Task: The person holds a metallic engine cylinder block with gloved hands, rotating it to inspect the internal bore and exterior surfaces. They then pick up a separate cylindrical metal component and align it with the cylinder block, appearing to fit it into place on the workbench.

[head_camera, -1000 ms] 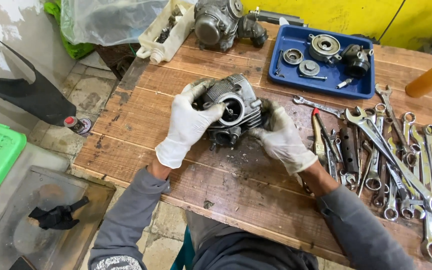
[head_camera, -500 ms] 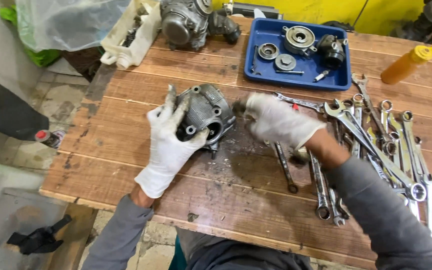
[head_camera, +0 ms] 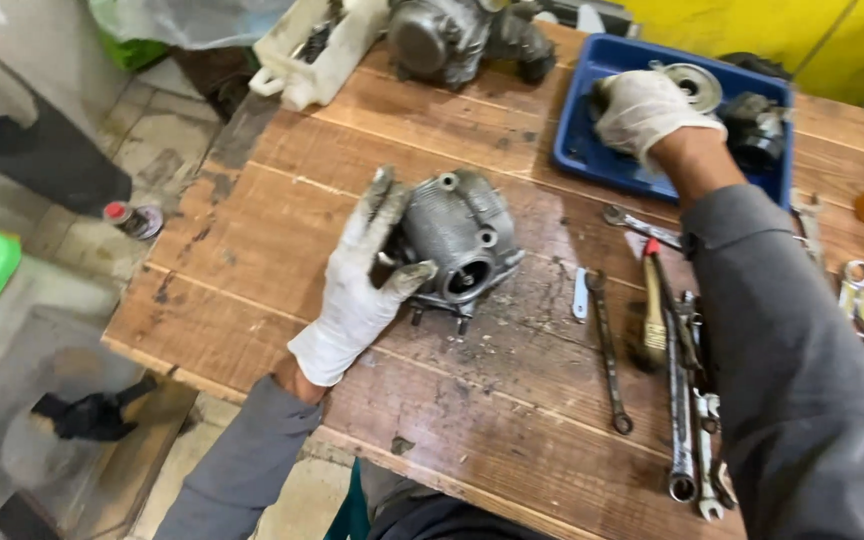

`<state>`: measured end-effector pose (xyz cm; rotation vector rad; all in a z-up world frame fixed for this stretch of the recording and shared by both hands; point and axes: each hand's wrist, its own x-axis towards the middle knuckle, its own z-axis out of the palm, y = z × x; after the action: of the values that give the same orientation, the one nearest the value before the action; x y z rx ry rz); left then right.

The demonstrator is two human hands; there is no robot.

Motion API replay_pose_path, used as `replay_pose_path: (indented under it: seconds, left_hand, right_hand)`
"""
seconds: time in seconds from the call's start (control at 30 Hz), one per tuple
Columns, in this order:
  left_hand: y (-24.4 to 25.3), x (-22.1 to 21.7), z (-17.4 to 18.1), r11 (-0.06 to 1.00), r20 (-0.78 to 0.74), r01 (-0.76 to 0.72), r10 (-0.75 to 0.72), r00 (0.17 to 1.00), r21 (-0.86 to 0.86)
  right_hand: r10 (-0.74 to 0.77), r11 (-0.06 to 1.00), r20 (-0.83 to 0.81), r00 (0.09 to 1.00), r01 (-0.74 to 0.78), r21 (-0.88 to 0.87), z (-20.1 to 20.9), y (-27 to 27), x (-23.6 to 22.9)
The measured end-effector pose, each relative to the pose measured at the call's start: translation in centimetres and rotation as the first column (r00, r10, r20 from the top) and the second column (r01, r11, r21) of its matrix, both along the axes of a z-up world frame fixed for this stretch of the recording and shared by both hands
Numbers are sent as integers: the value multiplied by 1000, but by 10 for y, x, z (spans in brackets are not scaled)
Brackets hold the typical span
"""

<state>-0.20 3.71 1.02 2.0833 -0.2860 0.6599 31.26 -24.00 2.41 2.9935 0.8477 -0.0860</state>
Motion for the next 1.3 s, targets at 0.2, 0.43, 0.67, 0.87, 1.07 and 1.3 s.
replay_pose_path:
  seconds: [0.2, 0.43, 0.67, 0.87, 1.07, 1.3]
  left_hand:
    - [3, 1, -4, 1000, 23, 11, -11, 1000, 14]
    - [1, 0, -16, 991, 74, -29, 19, 997, 133]
    - [-15, -6, -35, 950, 226, -267, 227, 947, 162]
    - [-17, -7, -38, 928, 249, -323, 273, 929, 187]
    - [-21, -9, -34, 932, 231, -318, 274, 933, 177]
    - [-23, -13, -31, 940, 202, -300, 266, 943, 164]
  right_hand:
    - [3, 930, 35, 999, -16, 367, 46, 1, -45]
    - [-89, 522, -238, 967, 249, 816, 106, 29, -194]
    - [43, 159, -124, 991, 116, 981, 50, 54, -291]
    - [65, -27, 14, 998, -12, 1000, 12, 58, -302]
    - [-96, 122, -93, 991, 104, 987, 4, 62, -303]
    - [-1, 199, 12, 1000, -11, 980, -2, 61, -302]
